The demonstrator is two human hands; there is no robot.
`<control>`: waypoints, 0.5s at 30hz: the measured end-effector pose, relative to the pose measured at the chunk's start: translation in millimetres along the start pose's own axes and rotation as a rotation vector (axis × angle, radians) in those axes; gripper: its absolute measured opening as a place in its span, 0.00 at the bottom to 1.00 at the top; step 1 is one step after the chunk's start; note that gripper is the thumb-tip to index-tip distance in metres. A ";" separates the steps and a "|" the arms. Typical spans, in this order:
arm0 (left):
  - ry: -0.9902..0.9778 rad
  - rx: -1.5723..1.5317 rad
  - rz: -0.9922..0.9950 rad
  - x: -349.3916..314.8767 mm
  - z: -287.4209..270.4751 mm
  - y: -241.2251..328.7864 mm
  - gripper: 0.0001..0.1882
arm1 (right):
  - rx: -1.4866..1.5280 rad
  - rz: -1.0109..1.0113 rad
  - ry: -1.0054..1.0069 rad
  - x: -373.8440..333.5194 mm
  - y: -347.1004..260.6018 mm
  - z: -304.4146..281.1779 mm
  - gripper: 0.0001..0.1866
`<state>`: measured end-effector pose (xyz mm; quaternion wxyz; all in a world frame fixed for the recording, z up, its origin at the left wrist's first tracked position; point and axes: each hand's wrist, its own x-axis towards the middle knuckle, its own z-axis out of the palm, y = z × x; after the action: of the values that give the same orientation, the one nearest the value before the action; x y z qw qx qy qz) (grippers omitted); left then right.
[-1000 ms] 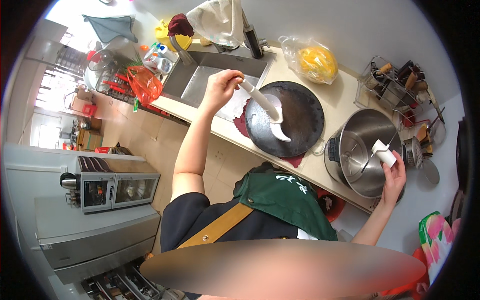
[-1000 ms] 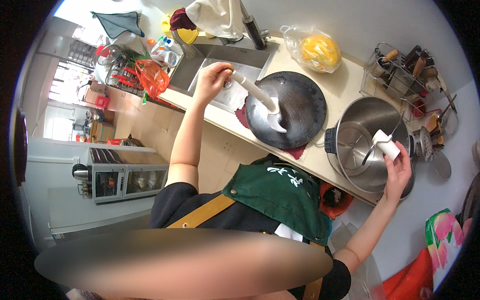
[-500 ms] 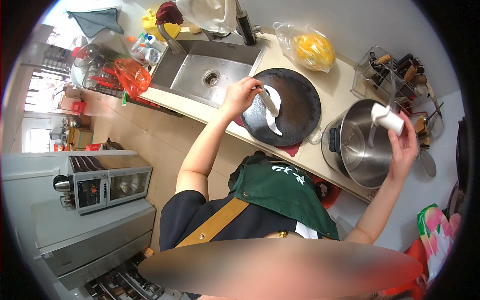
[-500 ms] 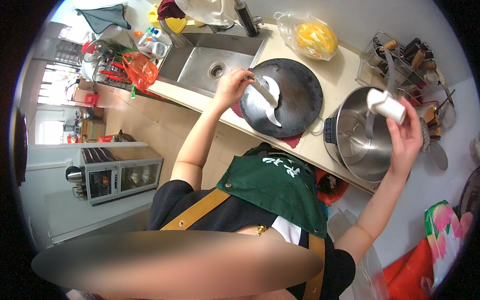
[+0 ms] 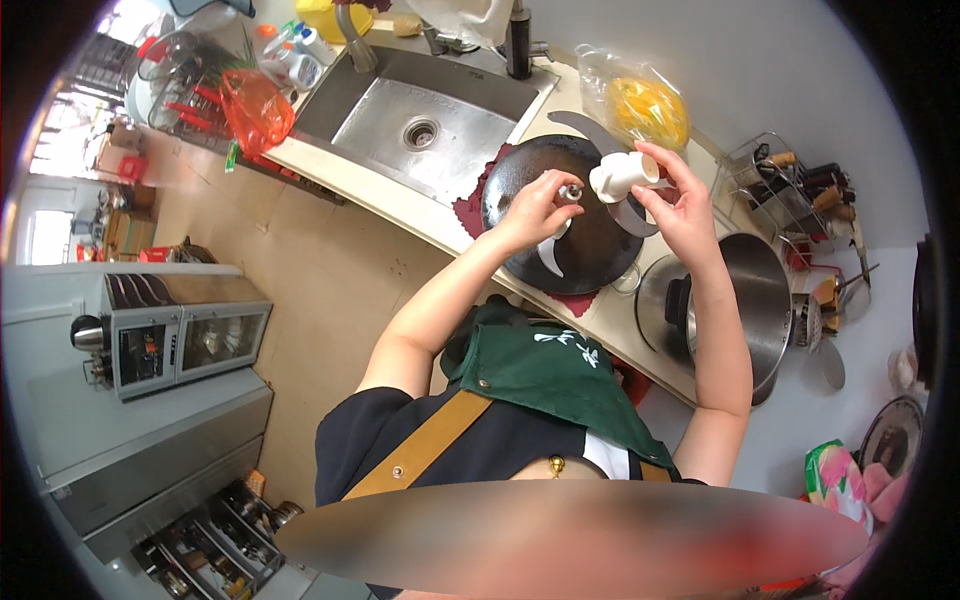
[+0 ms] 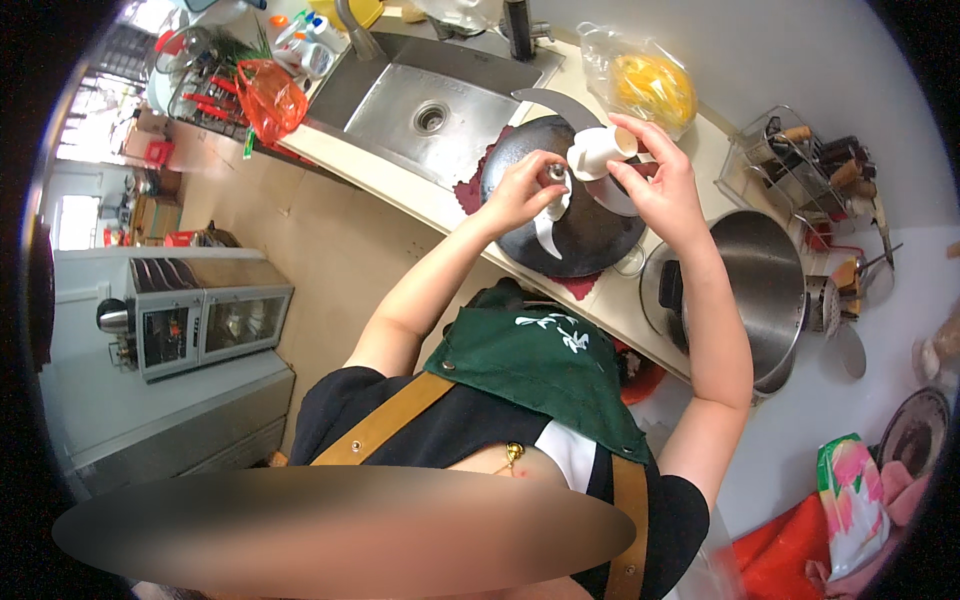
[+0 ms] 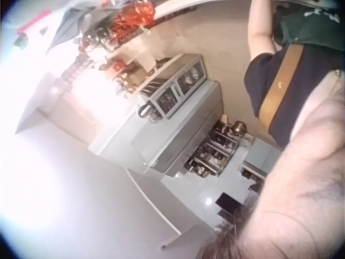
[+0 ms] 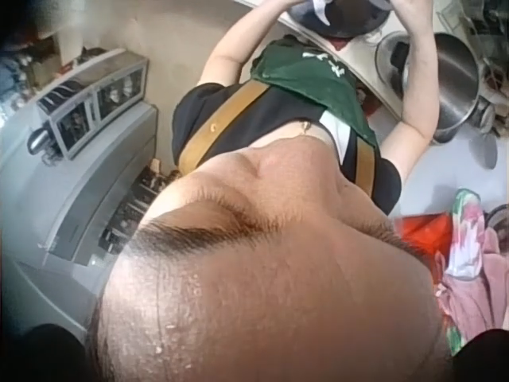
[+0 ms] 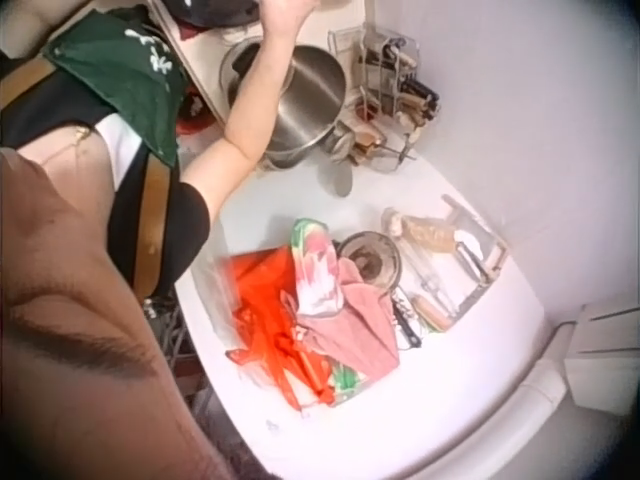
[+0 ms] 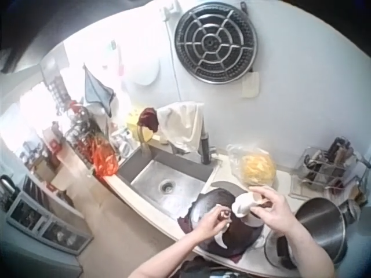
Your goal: Assembling the blade and bowl of a commercial food processor and cleaning the lid.
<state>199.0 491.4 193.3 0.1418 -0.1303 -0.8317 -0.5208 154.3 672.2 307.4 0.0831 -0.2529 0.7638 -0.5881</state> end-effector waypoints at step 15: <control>0.011 -0.112 -0.162 -17.6 10.4 -40.9 0.14 | -0.352 -0.137 -0.235 16.8 19.3 46.1 0.21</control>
<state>199.3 482.3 148.4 0.0964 -0.0674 -0.8084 -0.5768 153.9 628.1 278.5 0.0858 -0.3816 0.8206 -0.4167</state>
